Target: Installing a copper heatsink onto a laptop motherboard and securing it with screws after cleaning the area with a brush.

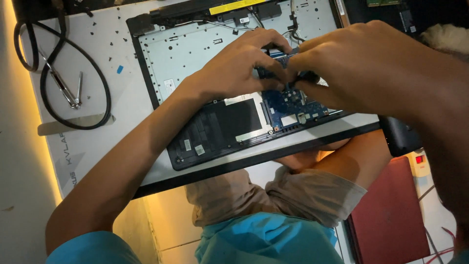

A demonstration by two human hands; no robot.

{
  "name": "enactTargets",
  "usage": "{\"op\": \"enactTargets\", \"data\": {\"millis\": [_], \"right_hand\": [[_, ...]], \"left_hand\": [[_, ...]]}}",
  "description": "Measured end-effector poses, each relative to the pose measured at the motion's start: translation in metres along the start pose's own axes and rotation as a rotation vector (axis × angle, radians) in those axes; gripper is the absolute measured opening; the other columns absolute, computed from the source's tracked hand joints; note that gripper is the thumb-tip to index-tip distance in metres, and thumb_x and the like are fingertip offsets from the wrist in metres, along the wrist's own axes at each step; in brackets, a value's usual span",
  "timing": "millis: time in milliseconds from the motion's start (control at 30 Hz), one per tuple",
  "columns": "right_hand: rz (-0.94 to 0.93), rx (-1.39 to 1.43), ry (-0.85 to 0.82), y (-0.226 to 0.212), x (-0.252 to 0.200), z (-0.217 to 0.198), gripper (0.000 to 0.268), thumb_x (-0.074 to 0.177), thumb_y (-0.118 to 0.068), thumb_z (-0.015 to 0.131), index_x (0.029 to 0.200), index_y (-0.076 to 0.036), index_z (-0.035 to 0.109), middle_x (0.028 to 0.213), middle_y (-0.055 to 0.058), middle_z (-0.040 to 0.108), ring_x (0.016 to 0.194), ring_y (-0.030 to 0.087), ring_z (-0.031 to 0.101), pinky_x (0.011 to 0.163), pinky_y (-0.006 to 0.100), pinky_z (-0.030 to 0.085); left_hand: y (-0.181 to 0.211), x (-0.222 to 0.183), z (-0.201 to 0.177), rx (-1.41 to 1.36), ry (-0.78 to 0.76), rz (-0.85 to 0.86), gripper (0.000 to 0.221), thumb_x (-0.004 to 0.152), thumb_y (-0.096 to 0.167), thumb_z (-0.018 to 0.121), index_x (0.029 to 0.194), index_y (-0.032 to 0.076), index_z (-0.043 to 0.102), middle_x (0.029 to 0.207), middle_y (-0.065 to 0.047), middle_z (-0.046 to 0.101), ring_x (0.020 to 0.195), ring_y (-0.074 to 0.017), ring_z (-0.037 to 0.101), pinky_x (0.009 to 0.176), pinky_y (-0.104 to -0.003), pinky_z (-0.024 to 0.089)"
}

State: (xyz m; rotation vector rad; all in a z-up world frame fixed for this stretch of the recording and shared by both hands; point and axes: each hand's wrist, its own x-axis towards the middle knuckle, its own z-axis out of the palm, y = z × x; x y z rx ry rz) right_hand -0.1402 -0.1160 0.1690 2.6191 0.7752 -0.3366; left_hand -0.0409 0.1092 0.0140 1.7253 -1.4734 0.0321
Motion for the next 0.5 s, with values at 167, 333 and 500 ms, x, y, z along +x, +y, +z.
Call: {"op": "enactTargets", "data": {"millis": [167,333,500], "right_hand": [[0.0,0.005,-0.048,-0.005,0.011,-0.012,0.027,0.101,-0.029,0.079,0.125,-0.04,0.087,0.12,-0.004,0.091,0.073,0.023,0.092,0.062,0.038,0.073],[0.129,-0.012,-0.119,-0.003,0.015,-0.013,0.027,0.108,-0.047,0.078,0.128,-0.031,0.087,0.101,0.002,0.094,0.058,0.024,0.092,0.055,0.035,0.071],[0.097,-0.074,-0.192,0.004,0.016,-0.008,0.027,0.107,-0.038,0.076,0.133,-0.037,0.082,0.108,-0.004,0.092,0.068,0.019,0.093,0.059,0.032,0.075]], "left_hand": [[0.0,0.001,0.0,0.003,0.007,0.023,0.014,0.098,0.02,0.099,0.112,0.018,0.098,0.148,-0.005,0.07,0.138,-0.0301,0.062,0.124,-0.052,0.046],[0.001,0.0,-0.002,0.044,0.008,0.025,0.011,0.102,0.024,0.094,0.109,0.018,0.1,0.148,-0.009,0.07,0.136,-0.0317,0.063,0.121,-0.05,0.048],[-0.001,-0.002,0.002,0.056,0.019,0.021,0.011,0.098,0.024,0.097,0.109,0.022,0.1,0.147,-0.007,0.07,0.138,-0.0302,0.063,0.123,-0.051,0.047]]}}
